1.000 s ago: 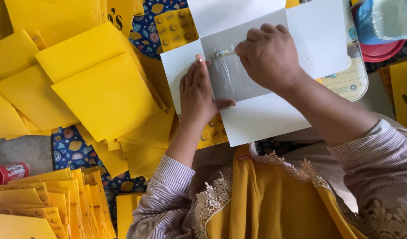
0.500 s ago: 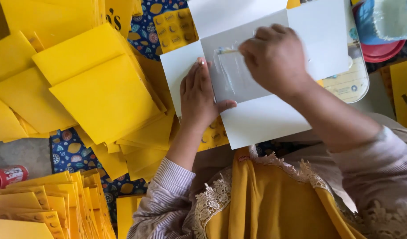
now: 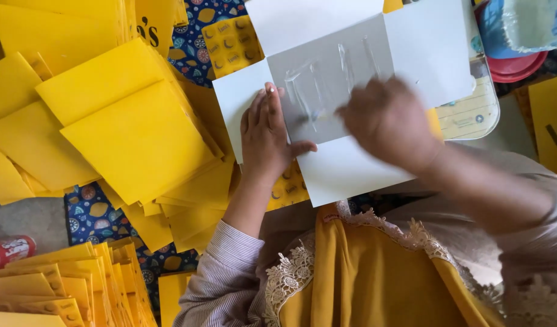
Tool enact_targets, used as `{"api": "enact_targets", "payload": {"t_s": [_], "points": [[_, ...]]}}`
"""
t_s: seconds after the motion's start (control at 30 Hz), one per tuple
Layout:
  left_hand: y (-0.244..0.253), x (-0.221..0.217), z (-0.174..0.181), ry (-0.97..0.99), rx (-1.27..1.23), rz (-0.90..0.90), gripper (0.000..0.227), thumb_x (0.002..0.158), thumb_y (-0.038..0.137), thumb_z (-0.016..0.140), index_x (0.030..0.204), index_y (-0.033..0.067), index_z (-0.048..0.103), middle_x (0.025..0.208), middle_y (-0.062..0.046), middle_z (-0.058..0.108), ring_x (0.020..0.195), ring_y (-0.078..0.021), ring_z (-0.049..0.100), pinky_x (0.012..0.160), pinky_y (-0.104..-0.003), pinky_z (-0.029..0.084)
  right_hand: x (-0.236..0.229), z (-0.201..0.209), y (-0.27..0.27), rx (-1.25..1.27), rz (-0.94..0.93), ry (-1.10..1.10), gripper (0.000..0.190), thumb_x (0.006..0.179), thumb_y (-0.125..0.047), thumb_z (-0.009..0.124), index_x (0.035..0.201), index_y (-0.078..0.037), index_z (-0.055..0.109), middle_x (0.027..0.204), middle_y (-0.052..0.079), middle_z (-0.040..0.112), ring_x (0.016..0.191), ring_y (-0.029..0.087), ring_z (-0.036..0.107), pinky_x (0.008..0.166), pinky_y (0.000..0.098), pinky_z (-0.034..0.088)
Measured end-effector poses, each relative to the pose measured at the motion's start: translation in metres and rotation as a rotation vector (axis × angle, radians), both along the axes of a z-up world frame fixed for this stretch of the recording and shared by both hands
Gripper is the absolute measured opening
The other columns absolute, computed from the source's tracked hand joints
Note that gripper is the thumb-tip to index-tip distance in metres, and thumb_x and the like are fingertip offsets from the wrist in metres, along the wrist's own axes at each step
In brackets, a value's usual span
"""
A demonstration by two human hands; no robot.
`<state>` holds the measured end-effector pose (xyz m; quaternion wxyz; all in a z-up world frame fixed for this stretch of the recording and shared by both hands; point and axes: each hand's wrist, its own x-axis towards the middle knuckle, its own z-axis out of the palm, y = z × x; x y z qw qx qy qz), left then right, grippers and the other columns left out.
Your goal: The person sits on the floor and applies glue with a small stick onto white cardstock sheets, then lays a yellow printed paper over the glued surface and presses it flat. They smooth the assembled sheets by hand and stack finished pieces with a pile of yellow printed papers.
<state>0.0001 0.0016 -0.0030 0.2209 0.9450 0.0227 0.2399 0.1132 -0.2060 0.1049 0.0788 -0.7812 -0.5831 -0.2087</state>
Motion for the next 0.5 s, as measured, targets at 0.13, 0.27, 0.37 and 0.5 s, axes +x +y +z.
{"api": "enact_targets", "payload": {"t_s": [0.13,0.27,0.37,0.5], "points": [[-0.001,0.001,-0.002,-0.025,0.033,-0.002,0.136,0.069,0.091,0.051,0.162,0.0007,0.011,0.152,-0.019,0.052,0.140,-0.0408,0.049,0.114,-0.053,0.040,-0.030,-0.016,0.006,0.042,-0.030,-0.057,0.029,0.096,-0.013,0.071,0.068,-0.014,0.061,0.072,0.002,0.055,0.068,0.026,0.057,0.065,0.0397,0.043],[0.000,0.002,-0.001,-0.044,0.037,-0.015,0.135,0.070,0.088,0.057,0.162,0.0002,0.012,0.149,-0.020,0.054,0.137,-0.0429,0.050,0.113,-0.053,0.040,-0.014,-0.020,-0.024,0.060,-0.048,-0.077,0.033,0.102,-0.014,0.067,0.070,-0.014,0.058,0.073,0.001,0.052,0.070,0.026,0.056,0.065,0.0385,0.044],[-0.002,0.001,0.004,-0.038,0.071,-0.007,0.137,0.070,0.083,0.071,0.160,-0.0008,0.011,0.151,-0.021,0.052,0.141,-0.0418,0.049,0.118,-0.052,0.038,-0.013,0.011,-0.054,-0.038,-0.205,-0.115,0.019,0.103,-0.018,0.074,0.084,-0.018,0.069,0.082,-0.004,0.060,0.073,0.018,0.058,0.067,0.0332,0.045],[-0.002,-0.001,0.008,-0.056,0.122,0.002,0.134,0.074,0.083,0.073,0.157,-0.0026,0.011,0.153,-0.022,0.052,0.144,-0.0408,0.050,0.122,-0.051,0.038,-0.018,0.004,-0.067,-0.192,-0.326,-0.186,0.030,0.114,-0.024,0.069,0.084,-0.020,0.068,0.084,-0.006,0.067,0.069,0.009,0.055,0.066,0.0276,0.048]]}}
